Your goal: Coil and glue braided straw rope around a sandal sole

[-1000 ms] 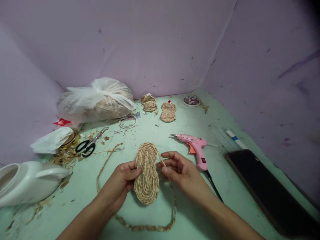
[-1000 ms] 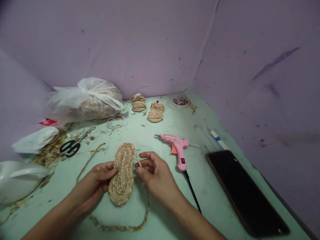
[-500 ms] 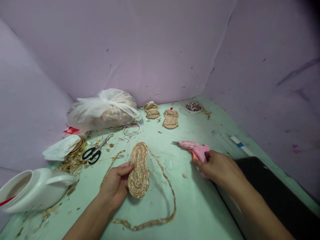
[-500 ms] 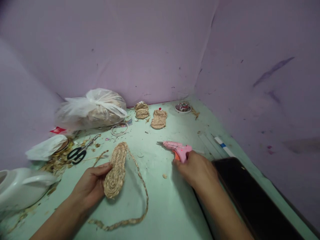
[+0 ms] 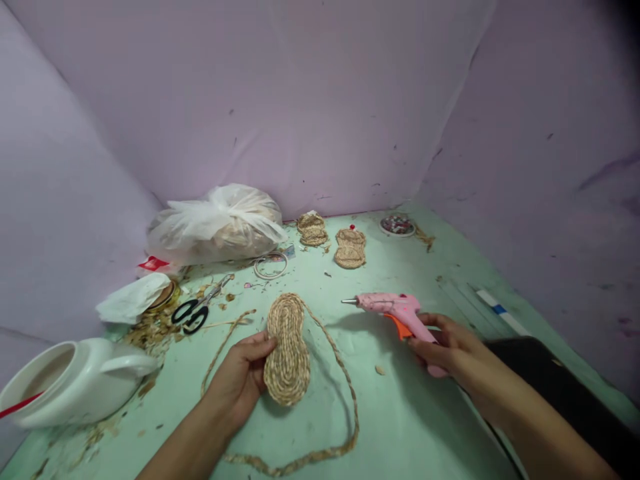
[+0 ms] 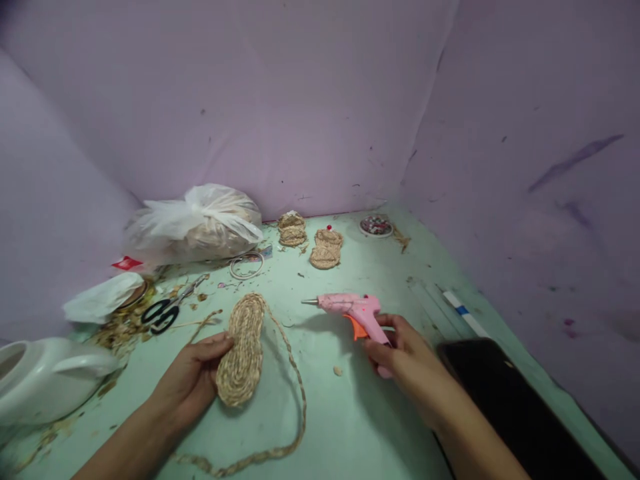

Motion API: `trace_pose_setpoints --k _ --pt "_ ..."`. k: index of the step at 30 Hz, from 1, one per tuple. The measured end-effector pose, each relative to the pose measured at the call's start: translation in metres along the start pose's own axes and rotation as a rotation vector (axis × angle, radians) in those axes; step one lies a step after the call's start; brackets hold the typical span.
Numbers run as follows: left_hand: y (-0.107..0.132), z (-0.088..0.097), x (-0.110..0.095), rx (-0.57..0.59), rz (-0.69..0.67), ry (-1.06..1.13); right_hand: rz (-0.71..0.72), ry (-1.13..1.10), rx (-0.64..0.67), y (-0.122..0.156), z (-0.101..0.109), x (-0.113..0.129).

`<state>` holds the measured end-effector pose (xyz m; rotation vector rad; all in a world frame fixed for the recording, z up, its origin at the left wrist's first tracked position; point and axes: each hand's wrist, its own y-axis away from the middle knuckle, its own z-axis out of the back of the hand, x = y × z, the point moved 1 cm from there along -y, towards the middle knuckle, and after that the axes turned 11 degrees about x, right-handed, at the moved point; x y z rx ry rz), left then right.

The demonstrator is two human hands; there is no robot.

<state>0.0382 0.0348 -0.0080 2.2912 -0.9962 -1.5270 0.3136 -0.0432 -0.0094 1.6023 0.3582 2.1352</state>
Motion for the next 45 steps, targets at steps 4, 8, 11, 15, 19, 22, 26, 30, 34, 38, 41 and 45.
trace_pose_setpoints --k 4,8,11,15,19,22,26,30,34,38,41,45 --pt "-0.001 -0.001 0.004 0.037 -0.021 -0.058 0.074 -0.51 0.18 0.012 -0.016 0.008" --pt "0.0 -0.002 0.008 0.064 -0.037 -0.118 0.173 -0.542 0.196 0.015 -0.03 0.001" --pt "0.001 -0.001 0.009 0.076 -0.05 -0.14 0.196 -0.549 0.173 0.014 -0.033 -0.008" --pt "0.002 0.0 0.01 0.083 -0.055 -0.142 0.196 -0.545 0.167 0.015 -0.032 -0.009" --pt "0.001 -0.001 0.01 0.083 -0.057 -0.137 0.186 -0.597 0.107 0.014 -0.033 -0.005" --pt "0.0 0.0 0.011 0.089 -0.052 -0.141 0.189 -0.626 0.083 0.01 -0.033 -0.006" --pt "-0.003 0.003 0.013 0.099 -0.037 -0.163 0.179 -0.679 0.064 0.003 -0.028 -0.011" --pt "-0.003 0.005 0.013 0.121 -0.033 -0.179 0.14 -0.686 0.098 0.003 -0.023 -0.014" --pt "-0.004 0.007 0.013 0.146 -0.024 -0.192 0.142 -0.715 0.048 0.007 -0.017 -0.015" --pt "-0.003 0.009 0.013 0.197 -0.008 -0.184 0.067 -0.898 0.204 0.005 -0.014 -0.014" --pt "-0.001 0.008 0.014 0.269 0.003 -0.163 0.005 -1.013 0.319 0.004 -0.015 -0.011" --pt "0.0 0.006 0.013 0.34 -0.015 -0.129 0.081 -1.054 0.371 0.01 -0.022 -0.004"
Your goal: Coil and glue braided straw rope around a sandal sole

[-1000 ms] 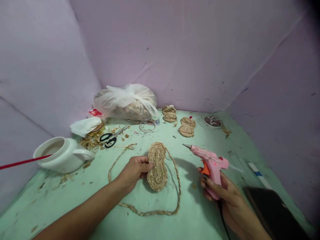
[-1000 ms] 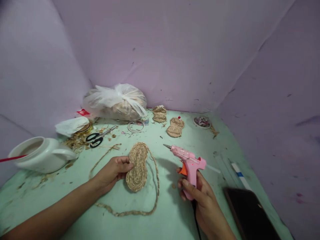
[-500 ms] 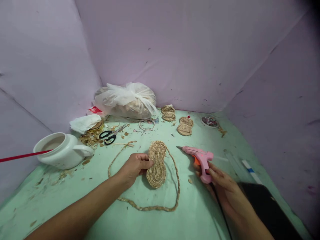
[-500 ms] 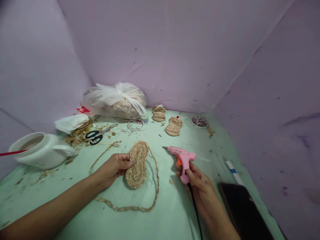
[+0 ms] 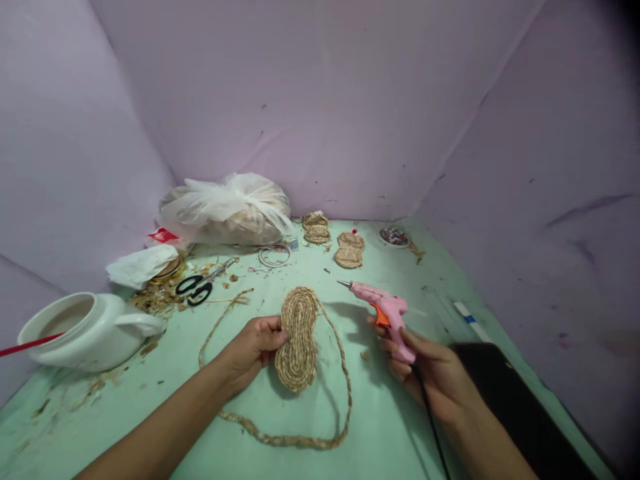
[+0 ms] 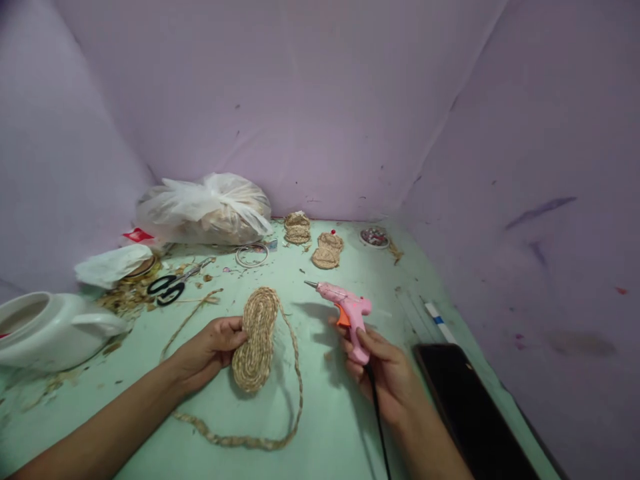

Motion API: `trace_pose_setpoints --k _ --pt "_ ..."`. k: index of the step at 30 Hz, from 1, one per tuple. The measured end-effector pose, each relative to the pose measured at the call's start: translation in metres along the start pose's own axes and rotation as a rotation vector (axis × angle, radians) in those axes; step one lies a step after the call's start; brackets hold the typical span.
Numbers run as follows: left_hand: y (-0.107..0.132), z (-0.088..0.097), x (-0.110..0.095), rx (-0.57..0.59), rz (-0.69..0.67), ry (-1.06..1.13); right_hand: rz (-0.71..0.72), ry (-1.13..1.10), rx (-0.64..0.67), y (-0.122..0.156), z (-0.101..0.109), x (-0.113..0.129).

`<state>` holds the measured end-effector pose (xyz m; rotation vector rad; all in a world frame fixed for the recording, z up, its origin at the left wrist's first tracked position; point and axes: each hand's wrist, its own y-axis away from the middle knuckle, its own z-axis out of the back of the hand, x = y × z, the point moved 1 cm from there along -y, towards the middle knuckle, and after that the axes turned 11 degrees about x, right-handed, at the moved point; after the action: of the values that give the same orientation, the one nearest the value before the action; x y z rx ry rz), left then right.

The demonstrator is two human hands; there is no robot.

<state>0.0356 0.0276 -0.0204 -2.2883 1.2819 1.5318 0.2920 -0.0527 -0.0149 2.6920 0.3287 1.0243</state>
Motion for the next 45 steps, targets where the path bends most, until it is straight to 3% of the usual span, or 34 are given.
trace_pose_setpoints --k 6,12,15,18,21,26,31,37,45 --pt "-0.002 0.002 -0.001 0.004 -0.058 0.043 0.091 0.3 0.247 0.016 -0.011 -0.003" --pt "-0.005 0.002 -0.001 -0.068 -0.142 0.107 -0.11 0.167 0.558 0.021 -0.023 -0.014" --pt "-0.006 0.004 -0.003 -0.148 -0.206 0.143 -0.18 0.187 0.634 0.02 -0.026 -0.024" --pt "-0.007 0.007 -0.006 -0.218 -0.25 0.172 -0.189 0.381 0.528 0.02 -0.029 -0.038" --pt "-0.008 0.009 -0.012 -0.264 -0.27 0.194 -0.257 0.484 0.385 0.019 -0.046 -0.058" --pt "-0.008 0.016 -0.022 -0.303 -0.284 0.216 -0.429 0.62 0.358 0.005 -0.076 -0.084" --pt "-0.005 0.025 -0.029 -0.29 -0.284 0.227 -0.489 0.706 0.357 -0.006 -0.077 -0.09" --pt "-0.003 0.025 -0.03 -0.281 -0.252 0.238 -0.396 0.718 0.263 -0.009 -0.08 -0.094" --pt "-0.004 0.03 -0.034 -0.297 -0.209 0.24 -0.226 0.7 0.319 -0.024 -0.081 -0.076"
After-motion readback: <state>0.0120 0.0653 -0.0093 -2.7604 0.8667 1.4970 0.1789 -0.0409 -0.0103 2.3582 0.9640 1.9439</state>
